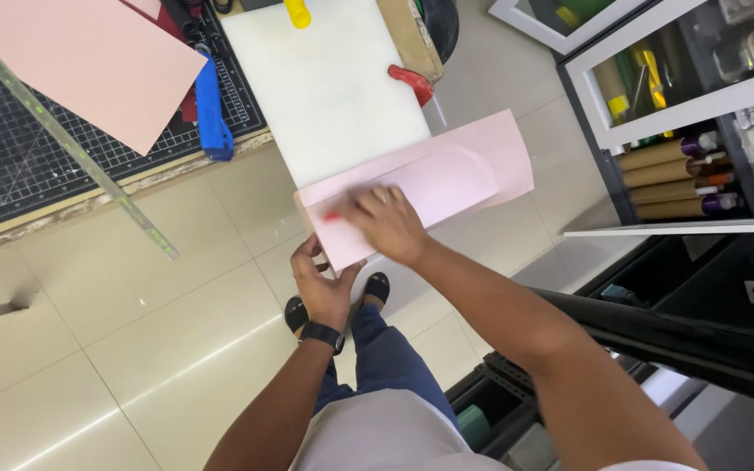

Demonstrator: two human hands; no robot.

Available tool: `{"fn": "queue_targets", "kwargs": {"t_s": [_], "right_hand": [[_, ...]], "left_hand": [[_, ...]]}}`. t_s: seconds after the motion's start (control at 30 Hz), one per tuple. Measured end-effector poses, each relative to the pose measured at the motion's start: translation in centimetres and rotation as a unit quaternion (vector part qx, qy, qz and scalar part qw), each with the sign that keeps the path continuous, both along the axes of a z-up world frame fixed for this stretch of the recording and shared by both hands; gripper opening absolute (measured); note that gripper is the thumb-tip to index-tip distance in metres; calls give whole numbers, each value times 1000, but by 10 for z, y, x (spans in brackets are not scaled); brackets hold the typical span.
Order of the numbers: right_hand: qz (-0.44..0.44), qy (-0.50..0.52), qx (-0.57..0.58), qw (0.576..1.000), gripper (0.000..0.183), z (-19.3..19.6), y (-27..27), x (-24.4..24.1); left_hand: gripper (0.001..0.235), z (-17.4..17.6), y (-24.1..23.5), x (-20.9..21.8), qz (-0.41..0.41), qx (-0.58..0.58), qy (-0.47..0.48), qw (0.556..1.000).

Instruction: Applying glue to a board with a roller and attaching a pink sheet, then smoothing it with a squeegee

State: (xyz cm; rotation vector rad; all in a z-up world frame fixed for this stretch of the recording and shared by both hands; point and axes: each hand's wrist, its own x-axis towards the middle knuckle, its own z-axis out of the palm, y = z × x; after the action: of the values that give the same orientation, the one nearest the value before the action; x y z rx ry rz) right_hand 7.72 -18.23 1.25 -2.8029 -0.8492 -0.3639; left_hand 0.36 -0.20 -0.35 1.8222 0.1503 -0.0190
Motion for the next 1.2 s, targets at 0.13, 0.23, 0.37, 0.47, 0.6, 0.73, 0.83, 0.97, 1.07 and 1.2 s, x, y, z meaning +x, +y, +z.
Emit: {"fn": "queue_targets", "kwargs": {"t_s": [0.13, 0.23, 0.37, 0.47, 0.6, 0.73, 0.83, 0.97, 1.07, 1.2], "right_hand": [[-22, -21, 21, 999, 27, 4, 5, 10], [25, -27, 56, 998, 28, 29, -2, -41], [12, -65, 6, 998, 24, -3, -4, -4], [-16, -49, 13, 999, 27, 1, -2, -13], [17, -45, 14, 999, 25, 4, -6, -7], [-2, -62, 28, 998, 25, 3, 3, 6], [36, -21, 28, 999, 23, 25, 4, -43], [79, -21, 13, 997, 20, -2, 4, -23], [23, -47, 29, 998, 24, -1, 26, 22], [27, -38, 12, 999, 23, 1, 16, -18]], "left_hand": [[91, 0, 3, -3, 6, 1, -1, 1000], [93, -1, 2, -4, 10, 9, -4, 1000], [91, 1, 1, -3, 8, 8, -13, 1000], [93, 2, 2, -6, 5, 14, -8, 1000], [91, -2, 0, 2, 21, 5, -14, 1000], [90, 0, 2, -3, 4, 10, -19, 1000], [93, -17, 3, -2, 12, 20, -9, 1000], [89, -16, 1, -4, 14, 16, -20, 1000], [91, -7, 3, -3, 6, 7, -12, 1000], [92, -21, 1, -2, 8, 9, -13, 1000]]}}
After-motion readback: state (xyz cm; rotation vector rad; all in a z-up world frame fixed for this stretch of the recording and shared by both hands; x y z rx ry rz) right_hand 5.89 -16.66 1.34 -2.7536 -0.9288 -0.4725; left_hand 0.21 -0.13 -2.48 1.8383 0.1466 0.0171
